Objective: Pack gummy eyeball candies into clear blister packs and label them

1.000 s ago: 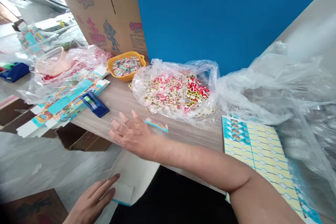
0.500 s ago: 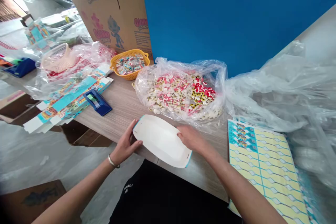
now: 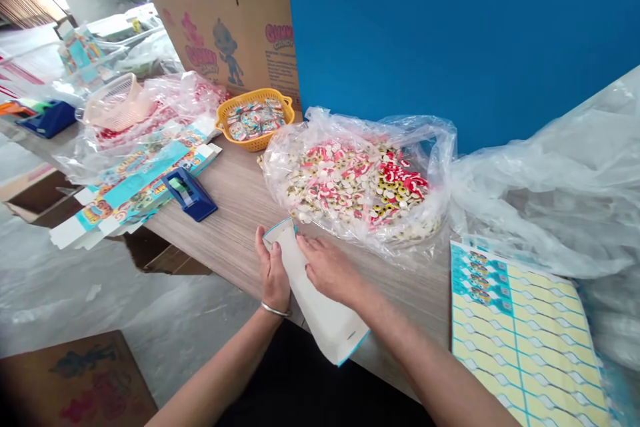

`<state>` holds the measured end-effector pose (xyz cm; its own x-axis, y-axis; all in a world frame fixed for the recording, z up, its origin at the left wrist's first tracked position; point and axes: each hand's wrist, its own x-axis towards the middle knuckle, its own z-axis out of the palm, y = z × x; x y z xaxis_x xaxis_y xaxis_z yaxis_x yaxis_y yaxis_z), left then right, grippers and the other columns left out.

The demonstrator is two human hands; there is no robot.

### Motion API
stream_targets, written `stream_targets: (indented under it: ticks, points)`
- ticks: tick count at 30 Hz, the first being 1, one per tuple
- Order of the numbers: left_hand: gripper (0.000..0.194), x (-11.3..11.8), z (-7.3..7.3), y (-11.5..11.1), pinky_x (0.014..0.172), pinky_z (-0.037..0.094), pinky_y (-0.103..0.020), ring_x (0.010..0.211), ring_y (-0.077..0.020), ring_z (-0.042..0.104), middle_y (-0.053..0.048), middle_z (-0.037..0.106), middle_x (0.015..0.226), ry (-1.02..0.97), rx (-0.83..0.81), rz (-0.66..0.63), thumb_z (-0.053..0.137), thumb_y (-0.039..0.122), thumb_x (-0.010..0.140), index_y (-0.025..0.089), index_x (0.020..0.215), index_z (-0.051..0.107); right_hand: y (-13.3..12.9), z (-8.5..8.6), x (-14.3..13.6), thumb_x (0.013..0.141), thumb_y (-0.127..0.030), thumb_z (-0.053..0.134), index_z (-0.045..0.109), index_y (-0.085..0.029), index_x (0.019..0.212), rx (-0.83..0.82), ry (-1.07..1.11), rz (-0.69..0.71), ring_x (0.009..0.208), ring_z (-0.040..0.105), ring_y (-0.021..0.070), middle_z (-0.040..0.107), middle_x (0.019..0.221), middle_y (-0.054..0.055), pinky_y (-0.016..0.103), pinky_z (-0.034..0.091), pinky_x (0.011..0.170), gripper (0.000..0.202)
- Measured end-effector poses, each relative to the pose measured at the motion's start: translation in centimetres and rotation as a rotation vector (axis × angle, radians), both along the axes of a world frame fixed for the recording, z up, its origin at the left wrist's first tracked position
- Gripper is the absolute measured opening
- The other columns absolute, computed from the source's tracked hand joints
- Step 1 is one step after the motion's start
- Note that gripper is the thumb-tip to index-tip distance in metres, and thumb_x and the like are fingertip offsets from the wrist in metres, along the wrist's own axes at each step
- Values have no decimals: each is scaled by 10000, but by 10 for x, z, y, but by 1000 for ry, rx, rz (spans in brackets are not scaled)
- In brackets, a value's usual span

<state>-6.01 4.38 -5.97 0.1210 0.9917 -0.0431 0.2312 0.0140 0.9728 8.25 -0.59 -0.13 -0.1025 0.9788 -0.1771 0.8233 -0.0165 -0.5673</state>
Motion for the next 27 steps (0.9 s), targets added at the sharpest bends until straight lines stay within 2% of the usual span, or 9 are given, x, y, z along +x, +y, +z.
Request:
stream_targets:
  ticks: [4, 6, 8, 10, 14, 16, 20, 23, 27]
  points:
    - [621, 0, -3, 6, 1176, 396, -419, 1459, -249, 374, -77, 360, 1598, -26, -28, 37, 421, 353, 1007, 277, 1579, 189, 11, 9, 2, 958, -279, 526, 434, -92, 1455, -40, 12, -128, 1276, 566, 274, 588, 1395, 192, 403, 448, 1038, 539]
    - [585, -8, -1, 11, 1170, 404, -417, 1430, -244, 417, -73, 416, 1563, -49, -29, 14, 444, 306, 984, 263, 1545, 286, 29, 14, 4, 964, -283, 543, 438, -110, 1438, 11, -36, -190, 1242, 575, 259, 595, 1373, 175, 375, 458, 998, 515]
    - [542, -15, 2, 16, 1177, 394, -421, 1395, -235, 461, -71, 463, 1528, -56, -36, -12, 436, 251, 958, 239, 1497, 371, 49, 17, 2, 939, -242, 596, 400, -121, 1470, 147, -157, -137, 1326, 483, 273, 494, 1479, 185, 392, 412, 1039, 579]
    - [523, -18, 6, 19, 1184, 380, -428, 1356, -225, 498, -67, 517, 1476, -35, -43, -42, 419, 196, 927, 220, 1449, 431, 68, 17, -2, 931, -206, 607, 442, -139, 1447, 256, -294, 11, 1344, 426, 302, 460, 1506, 185, 436, 369, 1050, 546]
    - [506, -16, 12, 18, 1187, 369, -403, 1341, -211, 504, -62, 554, 1428, 28, -9, -50, 394, 182, 922, 201, 1423, 462, 93, 9, -9, 1004, -185, 461, 658, -131, 1106, 295, -474, 208, 1135, 511, 300, 674, 1160, 152, 467, 349, 965, 229]
    - [495, -13, 13, 16, 1189, 363, -391, 1352, -207, 494, -59, 545, 1439, 44, 4, -39, 381, 203, 941, 205, 1430, 456, 98, 4, -10, 1024, -173, 401, 681, -133, 1005, 321, -509, 225, 1074, 524, 286, 698, 1055, 134, 476, 326, 971, 284]
    - [484, -11, 10, 17, 1199, 347, -397, 1377, -213, 473, -57, 524, 1469, 28, -27, -20, 388, 245, 966, 221, 1447, 437, 104, 0, -11, 1016, -229, 458, 708, -129, 974, 332, -518, 220, 1024, 543, 277, 711, 995, 127, 492, 296, 1006, 272]
    - [476, -10, 10, 19, 1208, 334, -411, 1388, -222, 465, -68, 520, 1476, 12, -62, -5, 396, 270, 981, 211, 1452, 428, 108, -2, -17, 1005, -189, 460, 718, -123, 964, 317, -531, 239, 1001, 565, 264, 716, 955, 118, 498, 281, 1042, 269]
    - [490, -12, 13, 14, 1220, 321, -410, 1439, -229, 409, -91, 474, 1523, 34, -65, -1, 396, 328, 1008, 196, 1480, 391, 108, -7, -27, 1014, -160, 421, 708, -116, 935, 341, -538, 222, 933, 604, 257, 709, 907, 119, 491, 336, 1023, 301]
